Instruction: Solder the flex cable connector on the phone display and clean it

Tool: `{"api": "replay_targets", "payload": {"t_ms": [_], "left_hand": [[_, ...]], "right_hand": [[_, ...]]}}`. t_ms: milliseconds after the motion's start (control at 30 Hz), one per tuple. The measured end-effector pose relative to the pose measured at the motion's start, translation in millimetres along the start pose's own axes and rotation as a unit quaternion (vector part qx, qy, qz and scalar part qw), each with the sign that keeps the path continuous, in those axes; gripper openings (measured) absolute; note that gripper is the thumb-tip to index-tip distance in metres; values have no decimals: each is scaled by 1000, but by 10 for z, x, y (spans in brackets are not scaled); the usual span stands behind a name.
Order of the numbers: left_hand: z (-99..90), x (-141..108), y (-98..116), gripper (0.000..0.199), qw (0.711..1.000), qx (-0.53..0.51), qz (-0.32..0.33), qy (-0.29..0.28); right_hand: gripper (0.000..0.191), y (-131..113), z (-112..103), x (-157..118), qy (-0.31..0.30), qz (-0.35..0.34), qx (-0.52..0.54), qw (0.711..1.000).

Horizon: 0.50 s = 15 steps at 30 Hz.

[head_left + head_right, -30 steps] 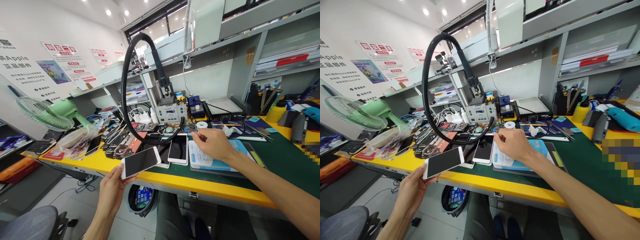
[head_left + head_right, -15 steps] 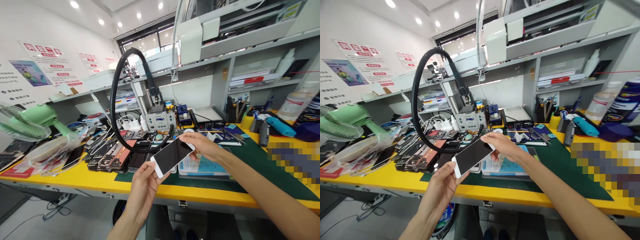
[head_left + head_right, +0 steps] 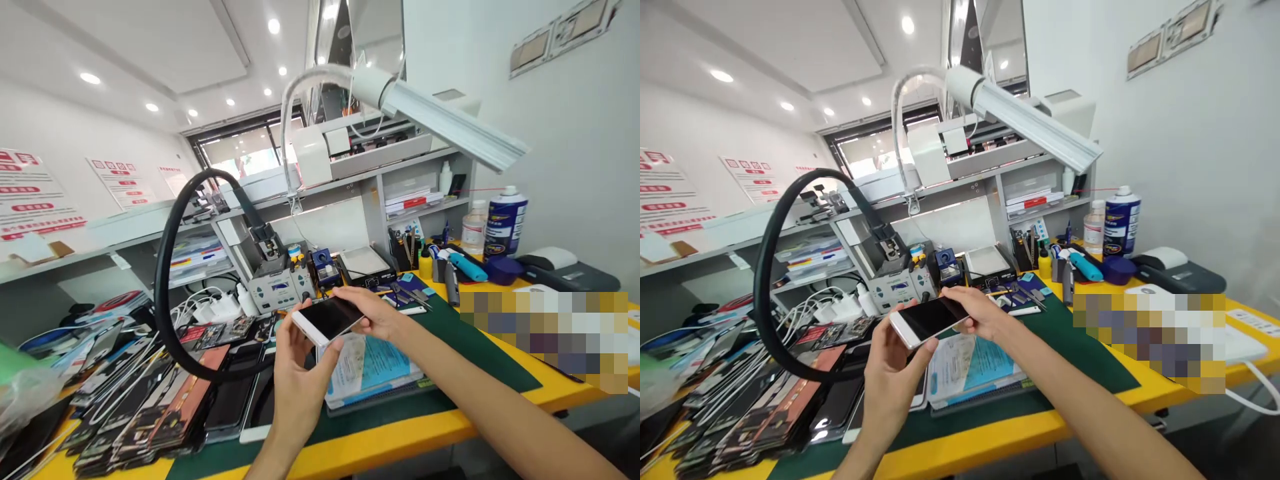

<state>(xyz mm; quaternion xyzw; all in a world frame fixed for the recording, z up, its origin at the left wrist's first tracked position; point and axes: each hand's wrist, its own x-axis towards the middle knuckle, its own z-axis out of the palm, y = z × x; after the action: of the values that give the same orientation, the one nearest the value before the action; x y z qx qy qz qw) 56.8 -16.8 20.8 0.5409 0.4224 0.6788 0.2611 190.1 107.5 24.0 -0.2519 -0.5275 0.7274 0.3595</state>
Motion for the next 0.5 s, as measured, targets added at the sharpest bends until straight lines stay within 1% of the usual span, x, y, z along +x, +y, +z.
{"api": "replay_targets", "payload": {"t_ms": [67, 133, 200, 233, 300, 367, 433, 500], "left_hand": [[64, 101, -41, 65, 998, 51, 39, 2], [90, 209, -35, 68, 993, 87, 73, -7], [70, 313, 15, 67, 988, 116, 99, -36], [44, 360, 49, 66, 985, 126, 104, -59], [-25, 436, 106, 63, 979, 133, 88, -124], [-102, 484, 122, 62, 971, 129, 49, -195], [-170, 499, 85, 62, 962, 129, 24, -240], [-225, 488, 11, 64, 954, 139, 12, -266]], "right_hand": [[33, 34, 56, -5, 11, -16, -6, 1000], [38, 63, 100, -9, 21, -34, -22, 999], [42, 76, 117, -6, 33, -60, -45, 997], [43, 74, 116, -4, 44, -79, -59, 994], [42, 55, 104, -1, 75, -125, -84, 986], [39, 19, 93, -16, 104, -169, -102, 975], [35, -27, 101, -59, 119, -200, -111, 966], [30, -69, 132, -125, 119, -225, -115, 960]]}}
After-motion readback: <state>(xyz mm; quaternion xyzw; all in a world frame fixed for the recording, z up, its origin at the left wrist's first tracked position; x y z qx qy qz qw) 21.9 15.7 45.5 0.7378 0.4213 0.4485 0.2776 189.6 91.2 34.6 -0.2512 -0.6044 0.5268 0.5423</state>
